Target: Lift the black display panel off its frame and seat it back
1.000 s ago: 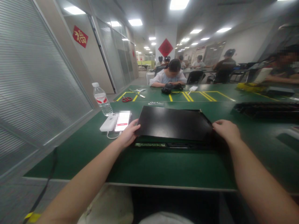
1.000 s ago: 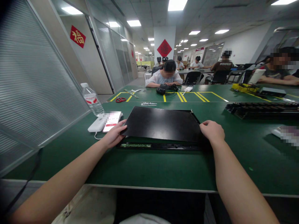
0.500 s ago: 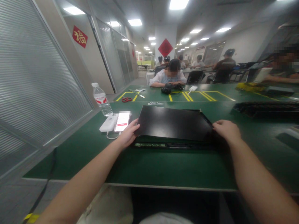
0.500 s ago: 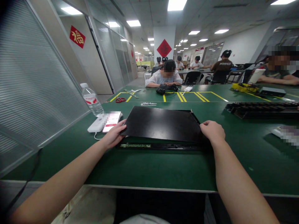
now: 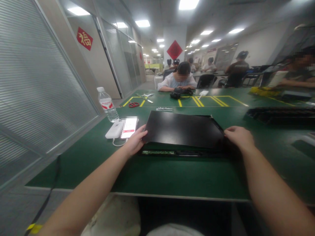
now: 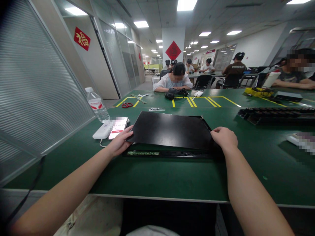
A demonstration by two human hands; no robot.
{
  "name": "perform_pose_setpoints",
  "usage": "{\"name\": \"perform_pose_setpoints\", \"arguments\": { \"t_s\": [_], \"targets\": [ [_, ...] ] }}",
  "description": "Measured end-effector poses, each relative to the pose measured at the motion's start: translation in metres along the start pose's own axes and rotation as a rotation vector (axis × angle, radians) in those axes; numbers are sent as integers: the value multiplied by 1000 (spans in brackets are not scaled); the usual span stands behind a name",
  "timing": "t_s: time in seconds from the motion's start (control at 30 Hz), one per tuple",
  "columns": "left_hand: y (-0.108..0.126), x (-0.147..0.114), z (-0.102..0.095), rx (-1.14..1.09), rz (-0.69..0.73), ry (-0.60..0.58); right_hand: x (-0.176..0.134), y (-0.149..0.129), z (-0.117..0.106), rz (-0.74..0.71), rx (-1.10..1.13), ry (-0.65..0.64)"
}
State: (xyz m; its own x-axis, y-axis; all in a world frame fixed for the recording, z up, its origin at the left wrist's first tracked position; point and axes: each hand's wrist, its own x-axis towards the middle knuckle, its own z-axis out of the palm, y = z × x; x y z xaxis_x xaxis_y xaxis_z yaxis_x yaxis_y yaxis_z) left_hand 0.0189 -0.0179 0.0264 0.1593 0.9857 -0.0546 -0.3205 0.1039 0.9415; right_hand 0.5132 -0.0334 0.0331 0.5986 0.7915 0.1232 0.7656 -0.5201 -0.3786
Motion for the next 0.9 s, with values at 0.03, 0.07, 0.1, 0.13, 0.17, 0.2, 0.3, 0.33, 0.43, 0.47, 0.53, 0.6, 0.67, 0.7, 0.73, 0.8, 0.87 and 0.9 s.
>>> {"name": "perform_pose_setpoints", "arguments": {
  "t_s": [0.03,0.07,0.1,0.13,0.17,0.2,0.3,0.33,0.43,0.47,0.53,0.6,0.67,0.7,0.73,0.8,0.87,0.9],
  "targets": [
    [0,0,0,-9,-3,3,0,0,1,-3,3,2],
    [0,1,-1,-18,-4,6,0,1,1,-4,7,3],
    [1,1,-1,-26,-2,9,0,1,1,-5,10,4],
    [1,1,-1,-31,1,12,0,1,1,-5,13,4],
    [1,2,-1,-33,4,15,0,1,1,-5,16,3],
    [1,2,-1,-32,4,16,0,1,1,-5,19,2],
    [0,2,-1,-21,-2,21,-1,1,0,-6,35,-10],
    [0,1,0,-17,-3,21,-1,1,0,-3,39,-13],
    [1,1,0,-9,-1,17,-3,-1,-1,8,37,-19],
    [1,0,1,-6,-2,14,-4,-2,-2,13,31,-21],
    [2,-1,1,1,-7,11,-5,-3,-4,12,19,-30],
    [3,-2,2,6,-13,14,-7,-5,-5,9,12,-39],
    [4,-3,3,8,-17,19,-7,-6,-5,7,11,-38],
    [4,-3,4,6,-18,22,-7,-6,-5,7,11,-32],
    [4,-4,4,4,-18,24,-7,-5,-5,7,14,-26],
    [3,-4,5,1,-13,23,-5,-3,-3,2,21,-16],
    [3,-4,5,2,-4,15,-2,0,0,-3,24,-9],
    [2,-4,5,3,0,8,0,1,2,-6,23,-2]
  ]
}}
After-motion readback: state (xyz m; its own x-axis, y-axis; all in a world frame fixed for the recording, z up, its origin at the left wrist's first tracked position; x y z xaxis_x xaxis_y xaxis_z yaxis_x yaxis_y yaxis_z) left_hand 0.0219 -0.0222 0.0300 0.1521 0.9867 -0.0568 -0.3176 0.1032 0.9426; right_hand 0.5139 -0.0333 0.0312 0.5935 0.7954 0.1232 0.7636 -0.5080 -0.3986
